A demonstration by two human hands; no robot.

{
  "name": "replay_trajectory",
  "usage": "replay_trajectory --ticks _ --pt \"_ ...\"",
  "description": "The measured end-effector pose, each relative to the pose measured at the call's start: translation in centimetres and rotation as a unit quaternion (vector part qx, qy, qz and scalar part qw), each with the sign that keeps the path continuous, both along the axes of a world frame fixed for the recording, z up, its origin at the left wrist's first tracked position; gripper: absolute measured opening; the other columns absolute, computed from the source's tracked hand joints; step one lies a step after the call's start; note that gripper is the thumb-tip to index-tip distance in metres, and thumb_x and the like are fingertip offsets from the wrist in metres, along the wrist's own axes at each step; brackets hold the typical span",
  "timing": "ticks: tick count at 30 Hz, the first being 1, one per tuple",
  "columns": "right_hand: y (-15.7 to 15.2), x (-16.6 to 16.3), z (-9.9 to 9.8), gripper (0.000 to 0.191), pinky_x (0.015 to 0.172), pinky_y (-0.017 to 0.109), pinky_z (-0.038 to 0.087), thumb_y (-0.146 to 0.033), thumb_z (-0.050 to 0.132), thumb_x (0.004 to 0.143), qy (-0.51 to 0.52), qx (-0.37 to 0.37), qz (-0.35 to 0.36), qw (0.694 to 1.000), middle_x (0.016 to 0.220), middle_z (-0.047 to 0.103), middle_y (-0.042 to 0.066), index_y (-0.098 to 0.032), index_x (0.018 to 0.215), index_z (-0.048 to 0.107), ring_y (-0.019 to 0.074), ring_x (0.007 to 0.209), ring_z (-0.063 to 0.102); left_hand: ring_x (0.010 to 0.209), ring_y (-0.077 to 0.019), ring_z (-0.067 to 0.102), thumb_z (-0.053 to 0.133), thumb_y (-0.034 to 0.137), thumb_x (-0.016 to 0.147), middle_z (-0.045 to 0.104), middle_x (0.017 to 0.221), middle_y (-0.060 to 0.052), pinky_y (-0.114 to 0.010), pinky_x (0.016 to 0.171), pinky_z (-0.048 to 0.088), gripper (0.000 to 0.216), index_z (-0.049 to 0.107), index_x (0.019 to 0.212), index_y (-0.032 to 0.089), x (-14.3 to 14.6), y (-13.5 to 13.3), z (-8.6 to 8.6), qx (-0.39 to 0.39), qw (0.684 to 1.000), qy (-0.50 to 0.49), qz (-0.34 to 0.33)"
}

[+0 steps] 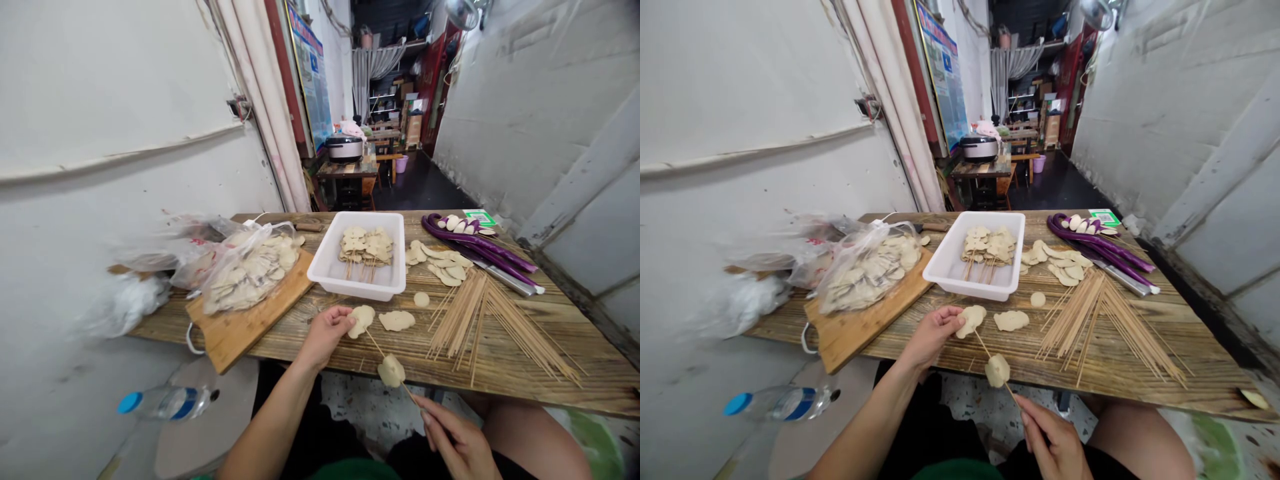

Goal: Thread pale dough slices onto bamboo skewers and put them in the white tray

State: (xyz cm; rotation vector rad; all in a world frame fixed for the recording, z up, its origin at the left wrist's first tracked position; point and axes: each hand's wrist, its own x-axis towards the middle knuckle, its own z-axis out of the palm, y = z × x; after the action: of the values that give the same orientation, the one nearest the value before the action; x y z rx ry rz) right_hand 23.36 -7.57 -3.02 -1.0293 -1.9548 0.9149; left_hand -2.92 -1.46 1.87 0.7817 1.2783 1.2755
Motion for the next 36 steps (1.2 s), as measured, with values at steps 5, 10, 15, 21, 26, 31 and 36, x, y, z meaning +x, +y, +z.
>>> replay_trajectory --ticks 5,10,15,21,26,31,36 --pt "0.1 0.1 -0.3 0.030 0.047 0.016 0.049 -0.033 0.047 0.091 -0.003 -0.011 0.003 1.000 0.055 0.063 -0.002 -0.023 0.113 0.066 0.0114 0.045 0.058 0.059 -0.0108 0.058 0.077 0.033 0.059 0.066 0.065 -0.001 -0.022 0.061 0.042 0.034 0.064 0.083 0.013 0.0 0.0 -0.1 0.001 1.000 0.006 0.000" --pt "0.1 0.0 0.2 0.030 0.044 0.015 0.048 -0.034 0.047 0.091 0.004 0.012 -0.010 1.000 0.052 0.062 -0.002 -0.021 0.109 0.068 0.0112 0.043 0.058 0.058 -0.0115 0.059 0.079 0.032 0.057 0.067 0.065 -0.001 -0.022 0.060 0.043 0.035 0.064 0.081 0.013 0.3 0.2 -0.2 -0.007 1.000 0.009 0.005" --pt "0.1 -0.2 0.4 0.030 0.048 0.016 0.051 -0.034 0.048 0.090 0.006 0.017 -0.016 1.000 0.053 0.063 -0.001 -0.020 0.106 0.069 0.0115 0.044 0.060 0.058 -0.0109 0.058 0.078 0.035 0.058 0.066 0.065 -0.001 -0.022 0.059 0.043 0.033 0.062 0.078 0.013 0.7 0.3 -0.3 0.000 0.999 0.000 0.035" --pt "-0.1 -0.2 0.4 0.032 0.047 0.016 0.052 -0.036 0.048 0.089 0.000 0.015 -0.019 1.000 0.049 0.061 -0.001 -0.020 0.106 0.070 0.0122 0.041 0.058 0.055 -0.0091 0.055 0.077 0.037 0.059 0.065 0.064 0.000 -0.020 0.056 0.040 0.032 0.063 0.074 0.013 1.1 0.1 -0.3 0.016 0.998 0.006 0.054" --pt "-0.1 -0.2 0.6 0.033 0.045 0.016 0.051 -0.035 0.045 0.090 -0.015 0.002 -0.011 1.000 0.050 0.061 0.000 -0.020 0.108 0.069 0.0129 0.041 0.058 0.055 -0.0085 0.055 0.079 0.035 0.057 0.066 0.063 0.000 -0.020 0.056 0.040 0.031 0.064 0.074 0.013 1.2 0.3 -0.2 0.008 0.998 -0.007 0.055" --pt "0.0 -0.4 0.8 0.031 0.048 0.016 0.052 -0.033 0.047 0.090 -0.006 0.008 -0.007 1.000 0.057 0.065 0.001 -0.021 0.110 0.068 0.0123 0.044 0.060 0.056 -0.0094 0.057 0.083 0.032 0.051 0.066 0.064 -0.002 -0.021 0.056 0.043 0.036 0.063 0.073 0.012 0.8 0.4 0.6 -0.027 0.995 -0.079 0.057" --pt "0.0 -0.7 0.9 0.030 0.045 0.016 0.050 -0.029 0.047 0.090 0.006 0.017 -0.005 1.000 0.058 0.065 0.001 -0.020 0.110 0.067 0.0121 0.044 0.059 0.060 -0.0081 0.057 0.083 0.026 0.053 0.066 0.071 -0.003 -0.019 0.055 0.042 0.035 0.064 0.078 0.011 0.7 0.3 1.1 -0.028 0.989 -0.143 0.023"
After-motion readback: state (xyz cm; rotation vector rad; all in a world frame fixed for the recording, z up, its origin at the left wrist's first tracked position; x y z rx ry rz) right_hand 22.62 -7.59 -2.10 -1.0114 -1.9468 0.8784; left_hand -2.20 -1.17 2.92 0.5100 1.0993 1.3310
